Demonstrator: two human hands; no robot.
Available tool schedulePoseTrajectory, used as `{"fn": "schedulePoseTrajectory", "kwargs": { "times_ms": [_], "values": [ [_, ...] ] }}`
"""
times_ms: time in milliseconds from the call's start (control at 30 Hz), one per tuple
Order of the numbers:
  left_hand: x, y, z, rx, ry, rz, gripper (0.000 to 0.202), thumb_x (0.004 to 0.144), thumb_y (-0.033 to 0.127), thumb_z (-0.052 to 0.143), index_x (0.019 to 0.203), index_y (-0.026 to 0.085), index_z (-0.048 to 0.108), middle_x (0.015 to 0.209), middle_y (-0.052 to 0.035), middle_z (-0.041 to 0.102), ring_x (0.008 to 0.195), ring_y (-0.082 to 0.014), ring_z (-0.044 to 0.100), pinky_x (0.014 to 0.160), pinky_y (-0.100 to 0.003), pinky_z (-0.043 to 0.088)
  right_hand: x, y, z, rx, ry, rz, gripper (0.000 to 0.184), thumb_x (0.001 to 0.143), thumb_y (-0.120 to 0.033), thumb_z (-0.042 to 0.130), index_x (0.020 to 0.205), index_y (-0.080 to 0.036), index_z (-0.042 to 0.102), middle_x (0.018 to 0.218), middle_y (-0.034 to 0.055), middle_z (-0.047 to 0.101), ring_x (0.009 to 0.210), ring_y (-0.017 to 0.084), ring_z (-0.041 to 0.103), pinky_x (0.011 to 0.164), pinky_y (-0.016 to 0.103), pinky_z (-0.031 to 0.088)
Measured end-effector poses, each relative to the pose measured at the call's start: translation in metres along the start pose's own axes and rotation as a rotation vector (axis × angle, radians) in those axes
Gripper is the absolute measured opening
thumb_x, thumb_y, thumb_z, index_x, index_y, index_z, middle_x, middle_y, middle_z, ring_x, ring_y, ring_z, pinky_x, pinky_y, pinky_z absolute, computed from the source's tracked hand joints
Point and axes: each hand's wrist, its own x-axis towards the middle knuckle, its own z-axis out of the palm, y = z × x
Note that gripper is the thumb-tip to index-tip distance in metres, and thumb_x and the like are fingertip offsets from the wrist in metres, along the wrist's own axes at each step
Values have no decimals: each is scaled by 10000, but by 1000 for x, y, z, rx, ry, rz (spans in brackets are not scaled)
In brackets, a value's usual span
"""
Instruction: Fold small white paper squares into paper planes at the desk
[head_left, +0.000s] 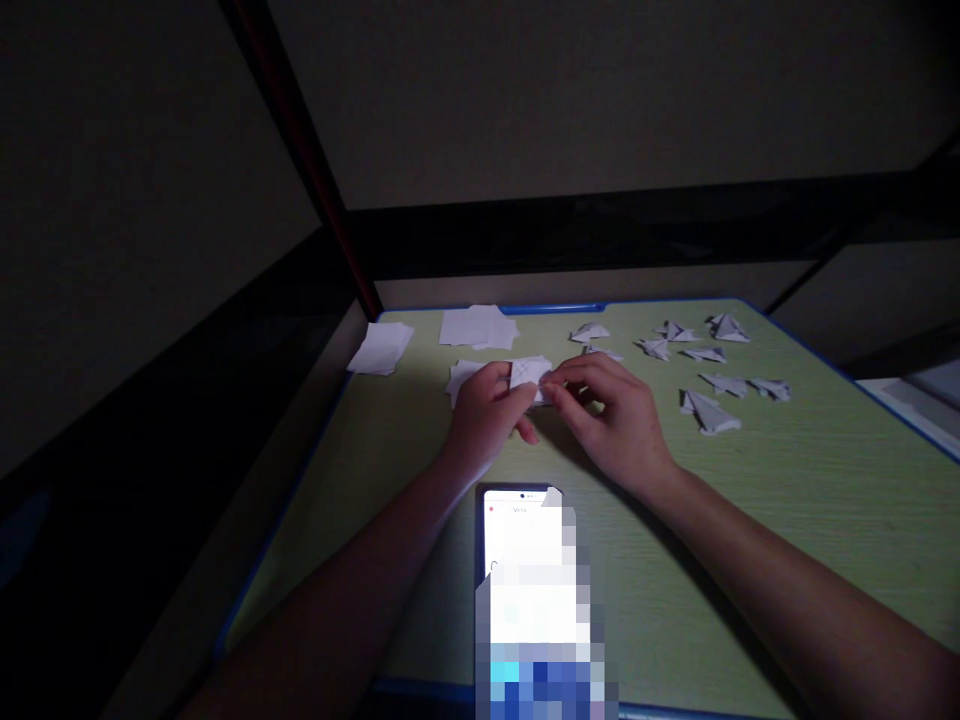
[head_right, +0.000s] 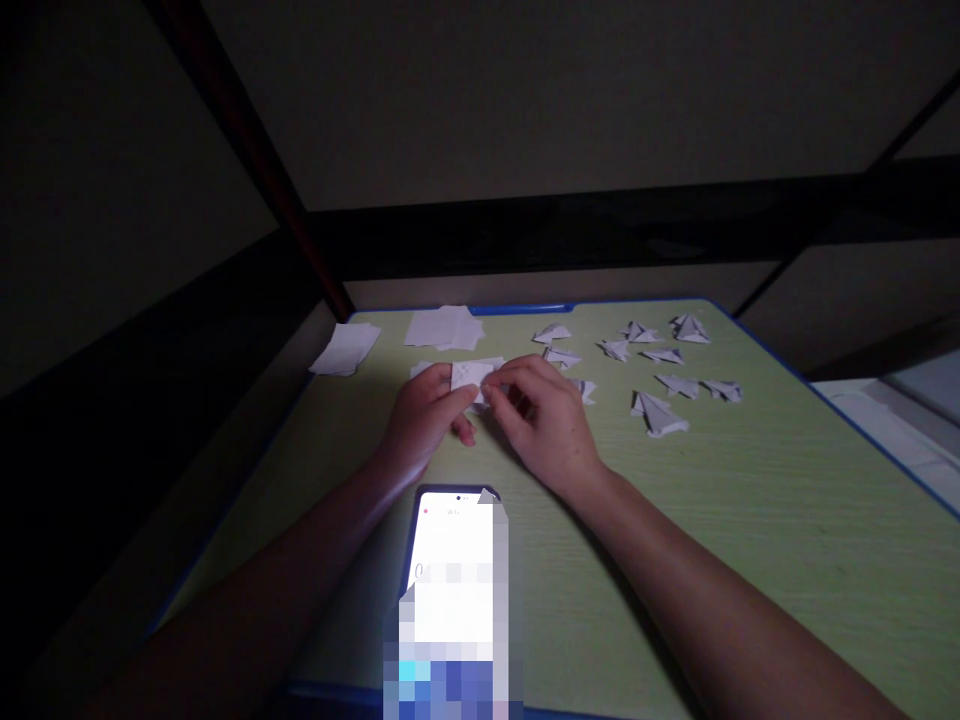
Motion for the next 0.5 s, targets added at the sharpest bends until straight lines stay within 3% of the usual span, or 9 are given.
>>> {"fn": "schedulePoseTrajectory", "kwargs": {
  "times_ms": [333, 500],
  "values": [
    [0, -4, 0, 104, 15, 56, 153, 762, 221, 555, 884, 131, 548, 788, -17, 688, 391, -62, 563, 358, -171, 393, 1, -2, 3, 69, -4, 121, 88, 855, -226, 599, 817, -170, 655, 827, 52, 644, 715, 165, 593, 616, 308, 465],
    [0, -4, 0, 80, 8, 54, 131, 765, 209, 537, 874, 138, 526, 747, 4, 654, 378, -69, 569, 350, -176, 367, 1, -2, 3, 68, -21, 115, 93, 861, -236, 595, 813, -178, 649, 814, 44, 636, 708, 161, 581, 612, 304, 452]
  ]
}}
